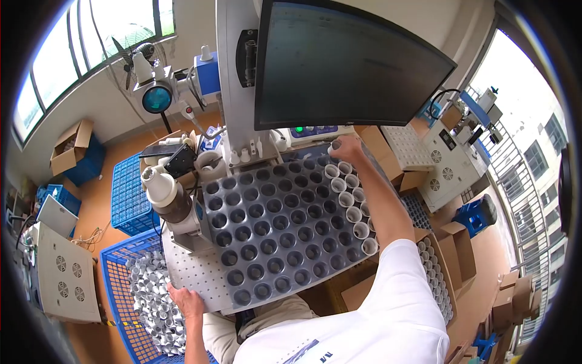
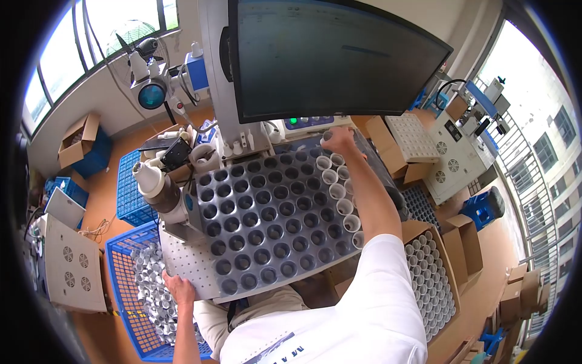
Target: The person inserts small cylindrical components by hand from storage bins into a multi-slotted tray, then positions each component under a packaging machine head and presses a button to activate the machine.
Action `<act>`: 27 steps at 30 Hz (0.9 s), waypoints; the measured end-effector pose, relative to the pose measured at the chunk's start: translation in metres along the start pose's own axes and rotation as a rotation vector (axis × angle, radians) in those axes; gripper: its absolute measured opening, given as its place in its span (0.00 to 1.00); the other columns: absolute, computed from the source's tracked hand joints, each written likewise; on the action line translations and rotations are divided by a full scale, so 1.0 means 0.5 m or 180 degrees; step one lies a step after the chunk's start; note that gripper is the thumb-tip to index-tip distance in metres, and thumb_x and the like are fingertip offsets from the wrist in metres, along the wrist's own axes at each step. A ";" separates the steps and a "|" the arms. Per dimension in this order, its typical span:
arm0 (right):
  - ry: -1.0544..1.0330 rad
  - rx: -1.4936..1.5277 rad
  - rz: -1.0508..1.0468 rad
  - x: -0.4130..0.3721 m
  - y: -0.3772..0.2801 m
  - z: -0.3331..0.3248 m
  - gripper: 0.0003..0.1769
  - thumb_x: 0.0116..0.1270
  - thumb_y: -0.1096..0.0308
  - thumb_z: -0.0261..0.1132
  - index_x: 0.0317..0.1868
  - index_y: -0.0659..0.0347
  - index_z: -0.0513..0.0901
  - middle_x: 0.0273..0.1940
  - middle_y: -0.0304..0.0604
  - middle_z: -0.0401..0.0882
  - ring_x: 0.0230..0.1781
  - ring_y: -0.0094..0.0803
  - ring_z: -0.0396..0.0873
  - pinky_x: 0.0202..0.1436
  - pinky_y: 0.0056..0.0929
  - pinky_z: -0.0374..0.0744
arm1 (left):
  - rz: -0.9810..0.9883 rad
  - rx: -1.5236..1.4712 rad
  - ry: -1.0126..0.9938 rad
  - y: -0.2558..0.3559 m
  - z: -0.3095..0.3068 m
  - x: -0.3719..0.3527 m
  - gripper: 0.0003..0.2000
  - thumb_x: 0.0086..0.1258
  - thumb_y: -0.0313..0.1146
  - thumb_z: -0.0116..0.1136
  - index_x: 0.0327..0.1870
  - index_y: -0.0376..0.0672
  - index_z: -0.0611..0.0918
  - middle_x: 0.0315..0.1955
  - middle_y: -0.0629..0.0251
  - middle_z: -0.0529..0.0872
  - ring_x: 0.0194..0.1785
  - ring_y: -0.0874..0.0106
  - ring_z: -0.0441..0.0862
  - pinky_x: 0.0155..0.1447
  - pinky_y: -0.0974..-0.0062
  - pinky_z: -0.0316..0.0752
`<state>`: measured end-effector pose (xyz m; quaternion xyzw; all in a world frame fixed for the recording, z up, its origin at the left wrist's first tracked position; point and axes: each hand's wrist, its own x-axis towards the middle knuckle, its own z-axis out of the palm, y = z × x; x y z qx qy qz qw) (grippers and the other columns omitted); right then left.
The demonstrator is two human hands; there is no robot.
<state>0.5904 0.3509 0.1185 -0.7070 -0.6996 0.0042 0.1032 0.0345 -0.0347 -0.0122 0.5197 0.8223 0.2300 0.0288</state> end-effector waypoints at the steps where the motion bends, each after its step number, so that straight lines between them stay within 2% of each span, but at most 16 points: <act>1: 0.0046 0.0181 -0.0057 -0.009 -0.011 -0.003 0.35 0.43 0.48 0.71 0.51 0.60 0.85 0.57 0.62 0.76 0.61 0.58 0.72 0.65 0.49 0.72 | -0.0040 -0.0060 0.0022 0.001 0.000 0.001 0.11 0.52 0.23 0.52 0.30 0.20 0.80 0.63 0.23 0.63 0.67 0.37 0.63 0.73 0.52 0.56; 4: -0.0116 0.0456 -0.0063 -0.045 -0.045 -0.008 0.36 0.42 0.48 0.71 0.52 0.61 0.84 0.52 0.62 0.80 0.58 0.55 0.76 0.64 0.46 0.73 | 0.0052 -0.0082 0.0090 -0.011 0.008 -0.001 0.09 0.51 0.22 0.52 0.28 0.21 0.79 0.62 0.22 0.63 0.67 0.37 0.63 0.73 0.53 0.56; 7: 0.0086 0.0753 -0.0236 -0.047 -0.055 0.024 0.36 0.43 0.50 0.72 0.51 0.66 0.83 0.48 0.56 0.84 0.53 0.49 0.81 0.60 0.39 0.77 | 0.0166 -0.0110 0.0129 -0.026 0.016 0.000 0.08 0.51 0.22 0.53 0.27 0.22 0.77 0.62 0.21 0.64 0.66 0.36 0.63 0.73 0.52 0.56; 11: -0.0172 0.0777 -0.0051 -0.048 -0.059 0.029 0.37 0.43 0.51 0.72 0.54 0.65 0.82 0.51 0.57 0.83 0.54 0.49 0.80 0.60 0.38 0.76 | 0.0039 -0.0115 0.0091 -0.029 0.020 -0.001 0.13 0.51 0.24 0.53 0.31 0.19 0.82 0.61 0.19 0.64 0.67 0.36 0.62 0.74 0.50 0.54; 16: -0.0426 0.0546 -0.0108 -0.048 -0.075 0.000 0.36 0.42 0.53 0.71 0.53 0.64 0.82 0.53 0.58 0.82 0.57 0.50 0.78 0.62 0.40 0.75 | 0.0117 -0.0090 0.0207 -0.053 0.047 -0.003 0.12 0.51 0.24 0.53 0.30 0.19 0.81 0.62 0.20 0.63 0.69 0.36 0.60 0.75 0.51 0.52; 19: -0.0138 0.0550 -0.0283 -0.048 -0.076 0.005 0.33 0.43 0.56 0.71 0.51 0.64 0.83 0.53 0.59 0.81 0.57 0.50 0.78 0.62 0.40 0.76 | 0.0113 -0.0145 0.0212 -0.059 0.054 -0.005 0.13 0.51 0.24 0.53 0.30 0.18 0.80 0.63 0.20 0.63 0.69 0.36 0.60 0.75 0.51 0.52; 22: 0.0401 0.0914 -0.0624 -0.115 -0.156 -0.045 0.30 0.44 0.61 0.71 0.50 0.64 0.83 0.53 0.59 0.80 0.56 0.53 0.78 0.60 0.40 0.77 | 0.0044 -0.0178 0.0112 -0.046 0.037 -0.001 0.13 0.51 0.23 0.53 0.31 0.18 0.80 0.63 0.21 0.62 0.69 0.36 0.60 0.75 0.51 0.53; 24: 0.0224 0.0988 -0.0977 -0.171 -0.230 -0.068 0.29 0.46 0.62 0.72 0.50 0.66 0.81 0.51 0.54 0.79 0.55 0.51 0.77 0.60 0.40 0.75 | 0.0009 -0.0174 0.0026 -0.038 0.026 -0.003 0.13 0.51 0.23 0.53 0.32 0.18 0.80 0.63 0.21 0.62 0.69 0.36 0.61 0.75 0.52 0.53; 26: 0.0261 0.1177 -0.1650 -0.240 -0.289 -0.052 0.27 0.46 0.63 0.72 0.49 0.65 0.80 0.49 0.54 0.79 0.54 0.51 0.77 0.60 0.40 0.75 | 0.0020 -0.0159 -0.0021 -0.041 0.027 -0.002 0.13 0.51 0.23 0.52 0.32 0.18 0.80 0.64 0.21 0.61 0.69 0.37 0.61 0.75 0.53 0.54; 27: 0.0145 0.1393 -0.1780 -0.281 -0.320 -0.042 0.27 0.47 0.65 0.72 0.49 0.65 0.79 0.49 0.54 0.79 0.54 0.51 0.77 0.60 0.41 0.75 | 0.0123 -0.0168 0.0117 -0.053 0.037 -0.002 0.11 0.52 0.23 0.52 0.31 0.20 0.79 0.62 0.24 0.64 0.67 0.38 0.62 0.73 0.53 0.55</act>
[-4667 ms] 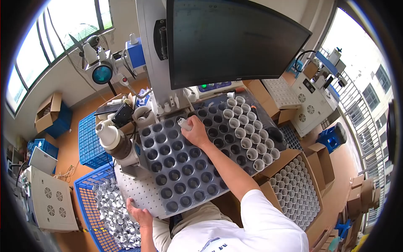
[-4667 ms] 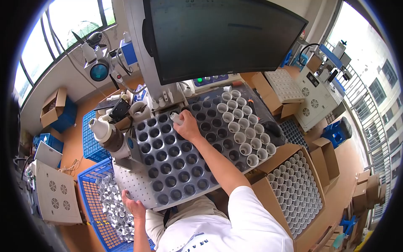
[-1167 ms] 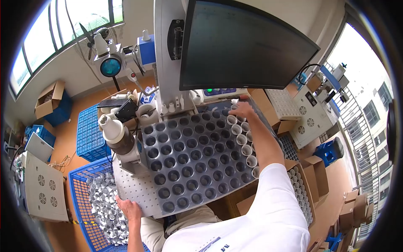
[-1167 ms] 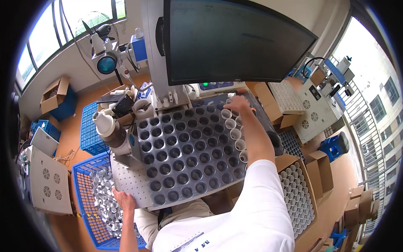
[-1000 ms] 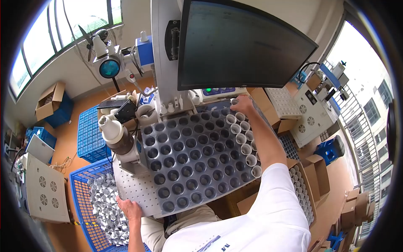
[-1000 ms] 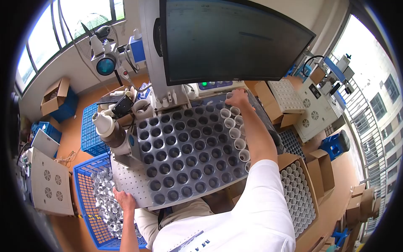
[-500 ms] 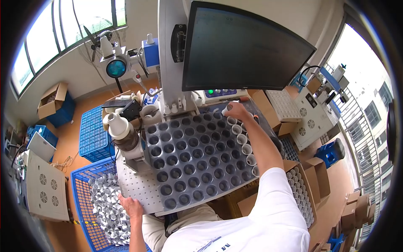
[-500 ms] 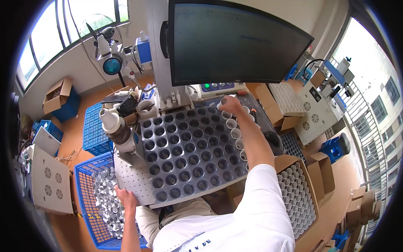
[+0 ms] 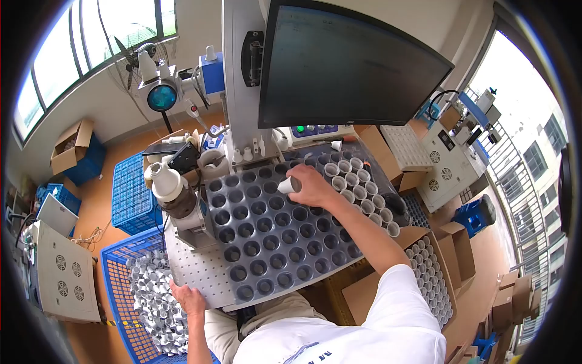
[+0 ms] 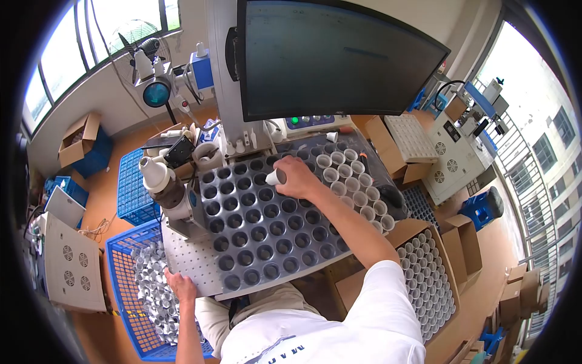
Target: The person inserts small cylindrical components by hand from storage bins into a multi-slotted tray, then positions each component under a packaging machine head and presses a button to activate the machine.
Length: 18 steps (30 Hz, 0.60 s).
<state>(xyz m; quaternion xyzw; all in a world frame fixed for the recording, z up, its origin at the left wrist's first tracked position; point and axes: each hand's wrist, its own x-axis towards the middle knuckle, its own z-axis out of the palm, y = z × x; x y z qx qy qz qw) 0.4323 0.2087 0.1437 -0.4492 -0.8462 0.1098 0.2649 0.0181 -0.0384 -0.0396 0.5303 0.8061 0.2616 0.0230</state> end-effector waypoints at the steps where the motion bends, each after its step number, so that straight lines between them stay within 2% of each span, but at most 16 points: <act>1: -0.0072 0.0250 -0.0115 -0.021 -0.034 0.025 0.26 0.48 0.66 0.72 0.49 0.64 0.79 0.48 0.53 0.79 0.54 0.51 0.76 0.60 0.41 0.74 | 0.0101 -0.0003 0.0144 -0.018 0.015 -0.001 0.10 0.52 0.23 0.51 0.31 0.23 0.78 0.60 0.26 0.67 0.66 0.39 0.64 0.72 0.52 0.57; 2: -0.0021 0.0357 -0.0302 -0.041 -0.055 0.048 0.27 0.48 0.66 0.73 0.50 0.64 0.78 0.48 0.53 0.79 0.53 0.51 0.77 0.59 0.41 0.75 | 0.0194 0.0002 0.0297 -0.030 0.025 0.000 0.09 0.52 0.22 0.50 0.31 0.25 0.77 0.58 0.28 0.70 0.65 0.40 0.65 0.70 0.51 0.58; 3: 0.0022 0.0484 -0.0510 -0.054 -0.075 0.070 0.27 0.49 0.67 0.73 0.51 0.63 0.77 0.48 0.52 0.79 0.52 0.50 0.77 0.58 0.41 0.76 | 0.0074 -0.0306 0.0169 -0.033 0.026 0.003 0.10 0.52 0.23 0.50 0.33 0.24 0.77 0.58 0.29 0.71 0.64 0.40 0.66 0.71 0.52 0.58; 5: 0.0028 0.0653 -0.0149 -0.073 -0.106 0.082 0.28 0.50 0.67 0.73 0.51 0.63 0.75 0.48 0.51 0.79 0.51 0.50 0.78 0.57 0.40 0.77 | -0.0248 -0.0838 0.0026 -0.031 -0.003 0.017 0.14 0.51 0.23 0.51 0.39 0.23 0.77 0.57 0.32 0.71 0.63 0.42 0.67 0.71 0.55 0.59; 6: 0.0004 0.0789 -0.0015 -0.076 -0.123 0.084 0.28 0.50 0.67 0.73 0.52 0.62 0.75 0.48 0.51 0.80 0.50 0.49 0.79 0.56 0.40 0.78 | -0.0290 -0.0835 -0.0164 -0.029 -0.032 0.034 0.15 0.52 0.23 0.50 0.41 0.25 0.76 0.53 0.36 0.73 0.60 0.44 0.69 0.69 0.56 0.61; 7: -0.0062 0.1024 0.0408 -0.077 -0.139 0.075 0.27 0.52 0.68 0.73 0.53 0.61 0.74 0.48 0.50 0.81 0.47 0.44 0.83 0.52 0.35 0.80 | -0.0348 -0.0836 -0.0347 -0.023 -0.060 0.055 0.16 0.52 0.23 0.49 0.44 0.27 0.74 0.50 0.41 0.76 0.58 0.46 0.70 0.66 0.57 0.63; 8: -0.0066 0.1536 0.0603 -0.076 -0.149 0.064 0.26 0.53 0.66 0.73 0.52 0.58 0.75 0.44 0.51 0.82 0.43 0.45 0.83 0.48 0.36 0.80 | -0.0319 -0.0963 -0.0090 -0.014 -0.077 0.074 0.16 0.53 0.23 0.48 0.44 0.28 0.75 0.49 0.43 0.77 0.57 0.48 0.71 0.65 0.58 0.64; 11: 0.0495 0.1766 0.0564 -0.081 -0.130 0.073 0.21 0.53 0.68 0.73 0.47 0.62 0.78 0.40 0.46 0.83 0.40 0.33 0.82 0.45 0.31 0.79 | 0.0073 -0.1515 0.0408 0.015 -0.133 0.155 0.17 0.52 0.23 0.46 0.44 0.29 0.78 0.46 0.47 0.80 0.55 0.52 0.75 0.63 0.62 0.68; 13: 0.0474 0.1732 0.1072 -0.088 -0.133 0.057 0.20 0.54 0.68 0.73 0.46 0.62 0.79 0.38 0.42 0.82 0.37 0.28 0.79 0.41 0.27 0.78 | -0.0032 -0.1782 0.0454 0.119 -0.235 0.239 0.19 0.52 0.24 0.44 0.45 0.29 0.79 0.46 0.49 0.82 0.54 0.55 0.78 0.62 0.63 0.70; 15: 0.0713 0.1663 0.1075 -0.095 -0.125 0.059 0.19 0.54 0.69 0.72 0.46 0.62 0.78 0.37 0.40 0.81 0.36 0.25 0.78 0.40 0.25 0.77 | 0.0591 -0.2015 0.0705 0.145 -0.261 0.286 0.22 0.52 0.25 0.42 0.48 0.30 0.80 0.46 0.51 0.84 0.53 0.58 0.80 0.62 0.64 0.72; 18: 0.0828 0.1601 0.1284 -0.105 -0.130 0.047 0.18 0.55 0.71 0.72 0.45 0.62 0.77 0.35 0.35 0.79 0.33 0.20 0.75 0.38 0.22 0.75 | 0.0902 -0.2103 0.0769 0.209 -0.315 0.340 0.23 0.52 0.25 0.40 0.48 0.31 0.81 0.45 0.51 0.84 0.52 0.58 0.80 0.62 0.64 0.72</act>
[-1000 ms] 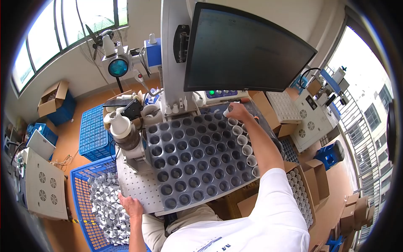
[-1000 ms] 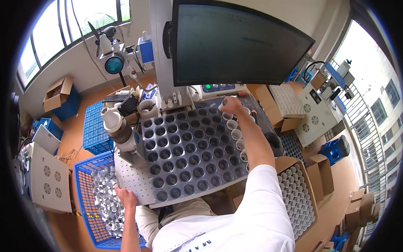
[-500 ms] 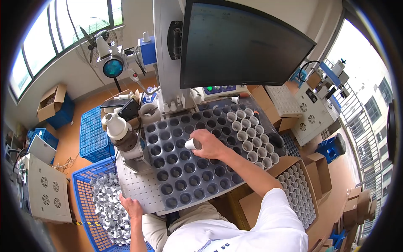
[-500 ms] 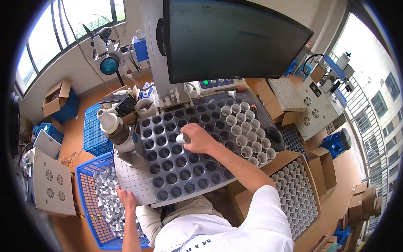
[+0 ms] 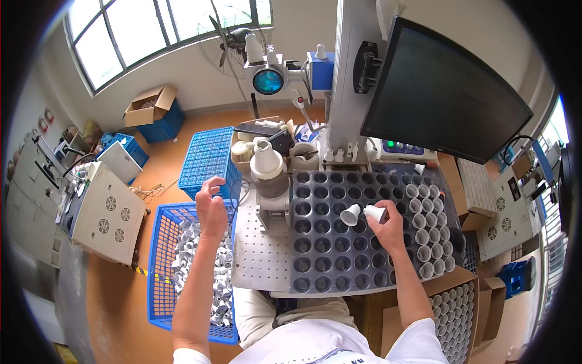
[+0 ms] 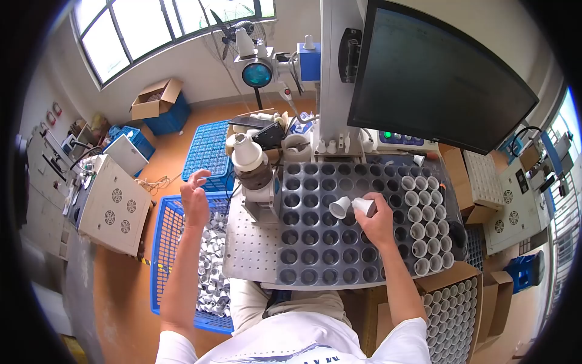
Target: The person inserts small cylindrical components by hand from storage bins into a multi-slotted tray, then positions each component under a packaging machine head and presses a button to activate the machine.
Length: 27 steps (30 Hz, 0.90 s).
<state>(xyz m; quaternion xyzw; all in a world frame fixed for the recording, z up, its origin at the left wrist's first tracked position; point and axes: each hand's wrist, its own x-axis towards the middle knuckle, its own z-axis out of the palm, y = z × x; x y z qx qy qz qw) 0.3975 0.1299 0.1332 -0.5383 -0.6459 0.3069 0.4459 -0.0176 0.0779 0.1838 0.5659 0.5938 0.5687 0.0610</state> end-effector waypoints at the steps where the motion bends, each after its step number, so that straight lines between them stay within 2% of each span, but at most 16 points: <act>1: 0.0031 -0.0028 0.0101 -0.004 -0.005 -0.007 0.17 0.55 0.71 0.71 0.45 0.61 0.77 0.34 0.34 0.77 0.33 0.18 0.73 0.37 0.20 0.74 | -0.0084 0.0011 0.0023 0.011 0.004 0.019 0.22 0.52 0.25 0.40 0.47 0.32 0.81 0.45 0.51 0.85 0.52 0.58 0.80 0.61 0.64 0.72; 3: 0.0175 -0.0050 0.0001 -0.009 0.000 -0.014 0.16 0.55 0.72 0.71 0.40 0.62 0.72 0.35 0.38 0.77 0.33 0.22 0.73 0.38 0.24 0.74 | -0.0254 0.0026 0.0071 0.029 0.014 0.052 0.22 0.52 0.24 0.40 0.46 0.32 0.82 0.45 0.50 0.85 0.51 0.58 0.80 0.61 0.64 0.72; 4: 0.0286 0.0026 -0.0079 -0.011 0.008 -0.015 0.16 0.55 0.72 0.71 0.38 0.63 0.71 0.35 0.41 0.78 0.33 0.25 0.75 0.39 0.25 0.75 | -0.0008 -0.0098 0.0190 0.038 0.022 0.066 0.21 0.52 0.24 0.40 0.43 0.32 0.83 0.42 0.49 0.86 0.48 0.57 0.81 0.60 0.65 0.73; 5: 0.0393 0.0102 -0.0161 -0.012 0.013 -0.017 0.17 0.54 0.72 0.71 0.37 0.63 0.70 0.35 0.44 0.79 0.34 0.27 0.77 0.40 0.26 0.76 | -0.0062 -0.0091 0.0205 0.039 0.027 0.078 0.20 0.52 0.24 0.40 0.42 0.32 0.83 0.41 0.49 0.86 0.47 0.57 0.81 0.59 0.65 0.74; 7: 0.0286 0.0123 0.0035 -0.011 0.026 -0.031 0.19 0.55 0.73 0.71 0.32 0.61 0.65 0.33 0.43 0.78 0.32 0.26 0.75 0.39 0.27 0.76 | -0.0172 -0.0078 0.0251 0.037 0.034 0.099 0.20 0.51 0.23 0.40 0.40 0.32 0.84 0.38 0.49 0.86 0.45 0.58 0.82 0.58 0.66 0.75; 8: 0.0222 0.0244 0.0127 -0.009 0.049 -0.035 0.19 0.55 0.73 0.71 0.31 0.61 0.64 0.33 0.43 0.78 0.32 0.25 0.74 0.38 0.27 0.76 | 0.0057 -0.0114 0.0319 0.035 0.041 0.107 0.19 0.52 0.23 0.40 0.39 0.32 0.84 0.34 0.49 0.86 0.43 0.58 0.83 0.54 0.67 0.75; 10: 0.0109 0.0597 0.0318 -0.005 0.043 -0.038 0.21 0.56 0.74 0.71 0.27 0.58 0.62 0.32 0.42 0.78 0.31 0.22 0.72 0.36 0.25 0.74 | -0.0180 -0.0235 0.0031 0.047 0.043 0.117 0.14 0.57 0.24 0.38 0.37 0.32 0.79 0.42 0.54 0.84 0.49 0.64 0.80 0.59 0.67 0.73; 11: 0.0045 0.0557 0.0265 -0.004 0.036 -0.040 0.21 0.56 0.74 0.71 0.26 0.57 0.62 0.31 0.41 0.78 0.31 0.21 0.71 0.36 0.24 0.73 | -0.0296 -0.0299 -0.0119 0.057 0.044 0.122 0.12 0.59 0.25 0.38 0.36 0.32 0.76 0.46 0.56 0.84 0.51 0.67 0.78 0.61 0.67 0.71; 12: -0.0016 0.0516 0.0214 -0.003 0.031 -0.042 0.21 0.56 0.74 0.71 0.26 0.57 0.61 0.31 0.40 0.77 0.30 0.20 0.70 0.35 0.23 0.72 | -0.0359 -0.0222 -0.0121 0.065 0.049 0.129 0.12 0.59 0.24 0.37 0.37 0.32 0.76 0.45 0.56 0.84 0.51 0.67 0.79 0.60 0.67 0.72; 15: 0.0028 0.0717 0.0070 0.002 0.008 -0.032 0.22 0.58 0.76 0.70 0.24 0.56 0.61 0.30 0.37 0.75 0.30 0.18 0.67 0.34 0.22 0.70 | -0.0209 -0.0408 0.0234 0.044 0.075 0.148 0.17 0.55 0.25 0.42 0.38 0.30 0.84 0.38 0.46 0.85 0.46 0.59 0.83 0.55 0.66 0.74; 19: 0.0090 0.1081 -0.0137 0.012 -0.005 -0.017 0.22 0.60 0.77 0.69 0.23 0.56 0.61 0.29 0.35 0.74 0.29 0.17 0.65 0.34 0.21 0.68 | -0.0306 -0.0322 0.0199 0.093 0.069 0.156 0.16 0.56 0.25 0.42 0.37 0.29 0.83 0.40 0.45 0.85 0.47 0.58 0.82 0.58 0.66 0.73; 25: 0.0174 0.1536 -0.0155 0.034 -0.037 0.002 0.22 0.64 0.76 0.69 0.23 0.56 0.62 0.28 0.33 0.72 0.29 0.15 0.64 0.33 0.18 0.66 | -0.0095 -0.0335 0.0195 0.088 0.072 0.182 0.16 0.55 0.26 0.42 0.34 0.29 0.84 0.40 0.45 0.85 0.47 0.55 0.82 0.59 0.66 0.72; 27: 0.0133 0.1671 -0.0231 0.048 -0.041 0.015 0.21 0.64 0.75 0.69 0.24 0.56 0.63 0.30 0.34 0.75 0.31 0.15 0.67 0.35 0.19 0.68 | -0.0084 -0.0270 0.0176 0.094 0.084 0.186 0.15 0.58 0.28 0.41 0.34 0.31 0.82 0.42 0.53 0.86 0.49 0.62 0.80 0.60 0.68 0.71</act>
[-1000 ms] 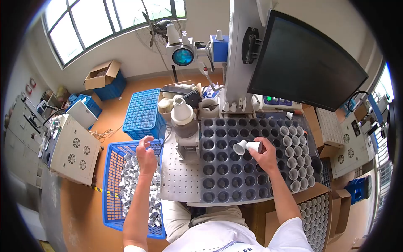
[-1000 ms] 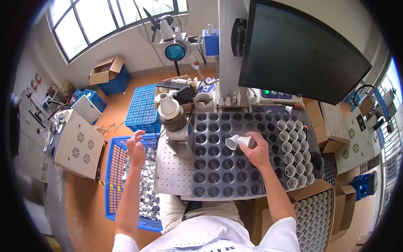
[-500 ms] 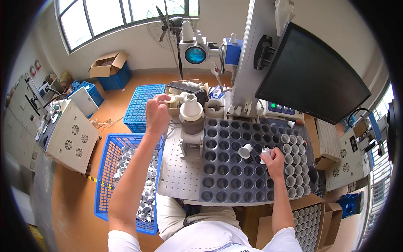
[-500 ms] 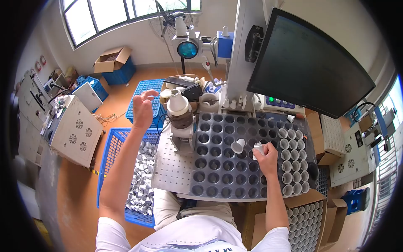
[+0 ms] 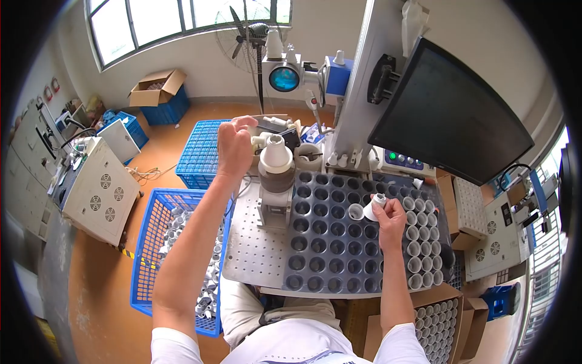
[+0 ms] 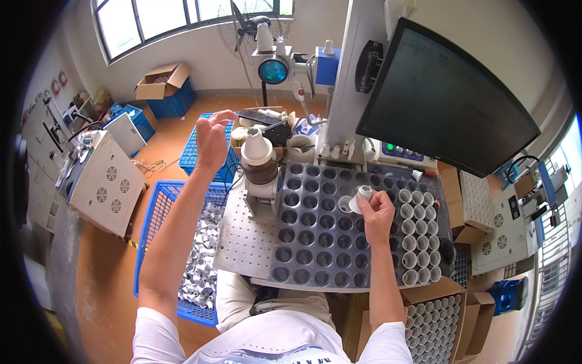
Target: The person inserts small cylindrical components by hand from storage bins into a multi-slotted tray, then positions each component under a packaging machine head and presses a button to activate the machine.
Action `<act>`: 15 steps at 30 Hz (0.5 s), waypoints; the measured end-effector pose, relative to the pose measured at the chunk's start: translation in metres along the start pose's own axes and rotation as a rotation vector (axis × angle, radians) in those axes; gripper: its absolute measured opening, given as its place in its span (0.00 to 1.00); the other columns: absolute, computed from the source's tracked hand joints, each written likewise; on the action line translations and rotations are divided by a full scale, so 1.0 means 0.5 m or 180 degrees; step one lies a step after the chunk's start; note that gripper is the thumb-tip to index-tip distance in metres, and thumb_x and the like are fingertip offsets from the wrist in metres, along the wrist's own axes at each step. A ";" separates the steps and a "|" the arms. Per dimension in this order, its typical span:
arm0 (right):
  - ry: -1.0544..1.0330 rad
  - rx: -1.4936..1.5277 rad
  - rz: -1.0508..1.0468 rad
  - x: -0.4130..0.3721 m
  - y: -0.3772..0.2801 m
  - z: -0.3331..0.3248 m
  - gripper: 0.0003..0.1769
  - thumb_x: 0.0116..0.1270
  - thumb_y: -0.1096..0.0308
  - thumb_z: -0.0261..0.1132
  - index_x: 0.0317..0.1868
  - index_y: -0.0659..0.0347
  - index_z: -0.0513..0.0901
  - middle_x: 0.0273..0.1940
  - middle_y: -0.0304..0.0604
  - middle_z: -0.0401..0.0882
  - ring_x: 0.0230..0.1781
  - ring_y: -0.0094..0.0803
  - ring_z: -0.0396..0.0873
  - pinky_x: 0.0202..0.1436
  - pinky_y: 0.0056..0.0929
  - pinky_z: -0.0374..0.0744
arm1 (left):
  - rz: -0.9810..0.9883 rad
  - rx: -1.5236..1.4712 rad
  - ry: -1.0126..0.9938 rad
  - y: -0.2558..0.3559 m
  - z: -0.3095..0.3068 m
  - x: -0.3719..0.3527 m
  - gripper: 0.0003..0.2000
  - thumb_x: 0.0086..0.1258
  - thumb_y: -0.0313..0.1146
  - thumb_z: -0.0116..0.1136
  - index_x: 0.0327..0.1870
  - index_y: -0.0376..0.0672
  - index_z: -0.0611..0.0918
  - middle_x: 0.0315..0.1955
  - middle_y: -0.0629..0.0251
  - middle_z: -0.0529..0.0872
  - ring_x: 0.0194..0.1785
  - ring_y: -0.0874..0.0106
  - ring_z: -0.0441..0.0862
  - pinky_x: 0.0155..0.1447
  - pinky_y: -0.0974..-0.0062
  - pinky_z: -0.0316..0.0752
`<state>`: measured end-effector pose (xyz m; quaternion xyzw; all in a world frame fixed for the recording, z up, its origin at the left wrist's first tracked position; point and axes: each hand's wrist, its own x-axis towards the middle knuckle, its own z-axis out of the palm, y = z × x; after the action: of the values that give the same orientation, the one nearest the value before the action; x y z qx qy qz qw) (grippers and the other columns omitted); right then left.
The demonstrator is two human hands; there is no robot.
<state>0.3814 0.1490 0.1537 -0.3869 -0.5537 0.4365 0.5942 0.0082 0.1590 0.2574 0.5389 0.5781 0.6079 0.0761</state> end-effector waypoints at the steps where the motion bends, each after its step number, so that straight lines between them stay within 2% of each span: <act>1: -0.0029 0.0069 -0.0032 0.008 0.000 0.011 0.21 0.65 0.74 0.69 0.24 0.56 0.64 0.32 0.35 0.77 0.32 0.15 0.68 0.36 0.19 0.69 | 0.0006 0.0033 -0.0007 0.005 0.008 0.002 0.14 0.59 0.28 0.41 0.34 0.32 0.82 0.43 0.56 0.87 0.50 0.65 0.79 0.61 0.68 0.70; 4: -0.0098 0.0533 -0.0174 0.032 -0.059 0.103 0.20 0.65 0.74 0.70 0.24 0.56 0.65 0.37 0.39 0.81 0.36 0.18 0.74 0.41 0.20 0.73 | 0.0287 0.0003 -0.0121 -0.007 0.046 0.008 0.09 0.62 0.29 0.42 0.33 0.35 0.75 0.38 0.59 0.87 0.48 0.67 0.80 0.59 0.66 0.71; 5: -0.0198 0.0688 -0.0308 0.047 -0.067 0.132 0.19 0.65 0.75 0.70 0.25 0.56 0.66 0.40 0.41 0.82 0.39 0.19 0.75 0.43 0.21 0.74 | 0.1220 0.0776 -0.0004 -0.047 0.070 0.013 0.04 0.65 0.29 0.42 0.34 0.39 0.68 0.29 0.60 0.85 0.42 0.71 0.80 0.55 0.68 0.71; 7: -0.0415 0.0903 -0.0528 0.078 -0.080 0.196 0.19 0.65 0.75 0.71 0.25 0.57 0.67 0.42 0.44 0.83 0.43 0.20 0.76 0.45 0.22 0.74 | 0.0773 0.0430 -0.0410 -0.087 0.110 0.010 0.03 0.65 0.29 0.42 0.33 0.39 0.68 0.26 0.61 0.83 0.38 0.73 0.79 0.50 0.71 0.73; 10: -0.0841 0.0899 -0.0589 0.113 -0.104 0.302 0.19 0.64 0.74 0.72 0.24 0.57 0.67 0.41 0.43 0.82 0.45 0.19 0.75 0.45 0.21 0.74 | 0.0005 -0.0475 -0.0519 -0.045 0.097 0.013 0.14 0.57 0.30 0.44 0.14 0.42 0.80 0.23 0.60 0.81 0.31 0.67 0.74 0.43 0.75 0.71; 12: -0.1122 0.0812 -0.0641 0.120 -0.107 0.373 0.20 0.64 0.71 0.73 0.24 0.58 0.67 0.38 0.40 0.80 0.42 0.20 0.74 0.44 0.21 0.73 | -0.0355 -0.1207 -0.0435 0.035 0.010 0.008 0.12 0.57 0.30 0.40 0.13 0.41 0.71 0.18 0.63 0.81 0.21 0.76 0.73 0.30 0.79 0.71; 14: -0.1163 0.0521 -0.0879 0.120 -0.071 0.422 0.20 0.64 0.69 0.73 0.25 0.59 0.68 0.36 0.39 0.79 0.41 0.22 0.74 0.43 0.22 0.73 | 0.0027 -0.0557 -0.0152 0.076 -0.097 -0.018 0.14 0.51 0.31 0.39 0.08 0.38 0.73 0.15 0.61 0.80 0.20 0.75 0.73 0.31 0.78 0.72; 15: -0.1191 0.0372 -0.0992 0.120 -0.057 0.435 0.20 0.64 0.67 0.73 0.25 0.60 0.69 0.36 0.39 0.79 0.40 0.22 0.74 0.43 0.22 0.73 | 0.0126 -0.0463 0.0184 0.048 -0.141 -0.035 0.16 0.49 0.32 0.39 0.09 0.34 0.77 0.12 0.60 0.79 0.21 0.74 0.75 0.33 0.77 0.73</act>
<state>0.1678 0.1918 0.2188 -0.1743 -0.6809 0.4349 0.5630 -0.0242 0.0951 0.2840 0.5256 0.5236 0.6650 0.0863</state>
